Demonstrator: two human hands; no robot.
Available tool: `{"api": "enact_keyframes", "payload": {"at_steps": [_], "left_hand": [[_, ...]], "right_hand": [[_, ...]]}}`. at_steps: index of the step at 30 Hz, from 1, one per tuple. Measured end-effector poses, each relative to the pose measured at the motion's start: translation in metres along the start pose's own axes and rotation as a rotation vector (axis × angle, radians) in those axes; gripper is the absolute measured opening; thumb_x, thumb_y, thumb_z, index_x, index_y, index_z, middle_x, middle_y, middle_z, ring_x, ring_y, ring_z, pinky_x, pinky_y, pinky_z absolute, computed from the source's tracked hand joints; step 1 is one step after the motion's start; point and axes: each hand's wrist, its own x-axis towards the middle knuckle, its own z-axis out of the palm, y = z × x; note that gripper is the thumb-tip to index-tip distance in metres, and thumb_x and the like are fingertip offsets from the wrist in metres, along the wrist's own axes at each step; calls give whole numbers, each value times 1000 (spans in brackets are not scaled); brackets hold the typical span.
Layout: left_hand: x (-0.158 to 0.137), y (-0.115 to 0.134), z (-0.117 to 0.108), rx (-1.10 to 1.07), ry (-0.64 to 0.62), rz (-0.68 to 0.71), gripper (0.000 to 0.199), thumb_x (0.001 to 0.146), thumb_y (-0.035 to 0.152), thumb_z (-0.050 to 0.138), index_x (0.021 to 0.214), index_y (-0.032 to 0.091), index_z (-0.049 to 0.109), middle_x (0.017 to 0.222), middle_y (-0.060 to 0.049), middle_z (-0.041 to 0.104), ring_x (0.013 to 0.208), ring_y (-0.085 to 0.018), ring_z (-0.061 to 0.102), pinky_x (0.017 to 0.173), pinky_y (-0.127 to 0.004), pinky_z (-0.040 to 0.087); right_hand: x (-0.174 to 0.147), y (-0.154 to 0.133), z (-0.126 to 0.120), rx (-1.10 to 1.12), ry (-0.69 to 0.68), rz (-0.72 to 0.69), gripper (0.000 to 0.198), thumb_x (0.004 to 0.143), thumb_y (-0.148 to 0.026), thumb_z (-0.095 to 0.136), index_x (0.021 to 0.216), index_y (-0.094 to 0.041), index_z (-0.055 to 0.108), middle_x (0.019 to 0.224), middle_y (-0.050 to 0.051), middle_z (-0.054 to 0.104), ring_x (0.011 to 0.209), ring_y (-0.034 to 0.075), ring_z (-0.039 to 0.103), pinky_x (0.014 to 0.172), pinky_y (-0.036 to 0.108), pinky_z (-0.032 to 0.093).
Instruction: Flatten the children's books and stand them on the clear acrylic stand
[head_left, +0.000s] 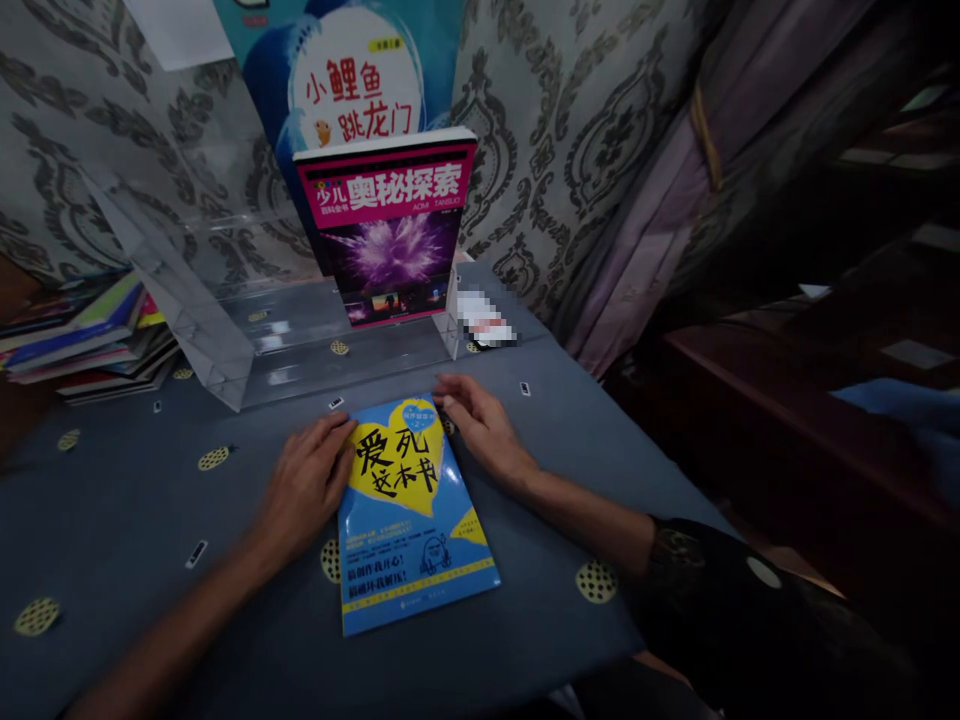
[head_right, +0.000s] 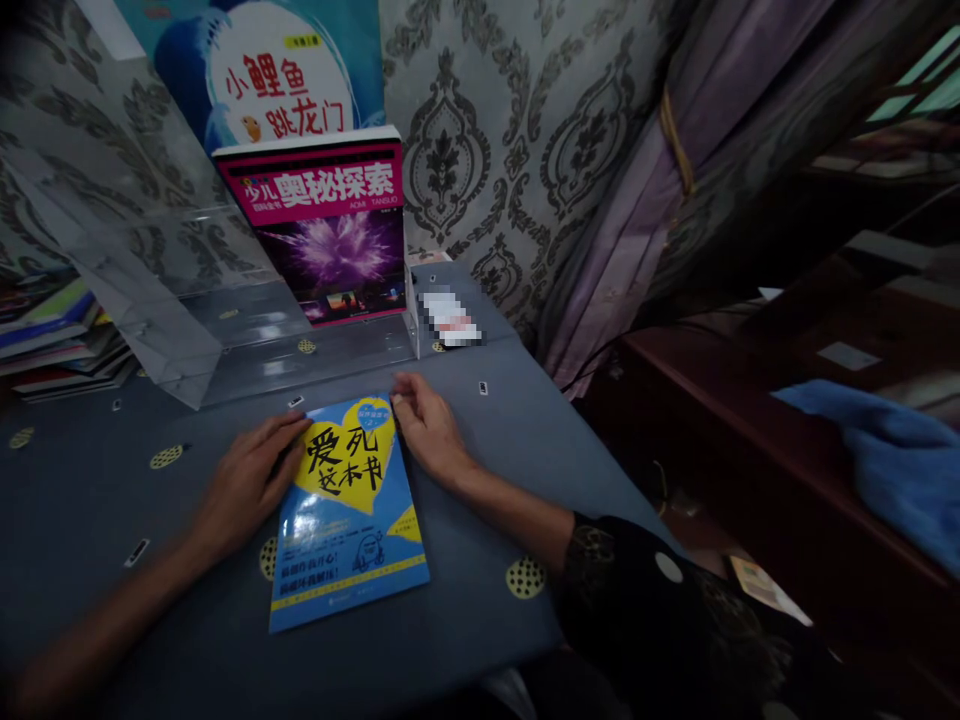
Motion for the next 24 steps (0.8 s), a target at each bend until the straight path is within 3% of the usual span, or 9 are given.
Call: {"api": "enact_keyframes", "payload": {"at_steps": [8,18,24], "left_hand": [[14,9,7,-13,-18,113,37,102,34,41,127,19,63,132,-12,66,121,-28,62,104,-49,50],[50,32,23,-98,-156,263,36,102,28,41,131,19,62,137,-10,64,128,-25,58,110,-48,46],[67,32,35,-131,-180,356,39,101,25,40,133,16,60,140,-12,62,130,-24,57,111,-47,44]], "right_hand": [[2,2,0,30,12,19,30,91,-35,52,118,-22,58,115,9,68,105,24,68,98,46,52],[5,6,1,32,37,18,27,92,-31,51,116,-24,60,114,8,69,101,23,70,92,42,55],[8,8,0,25,34,19,27,92,-32,53,116,-23,61,113,7,69,100,21,69,90,39,56]]}}
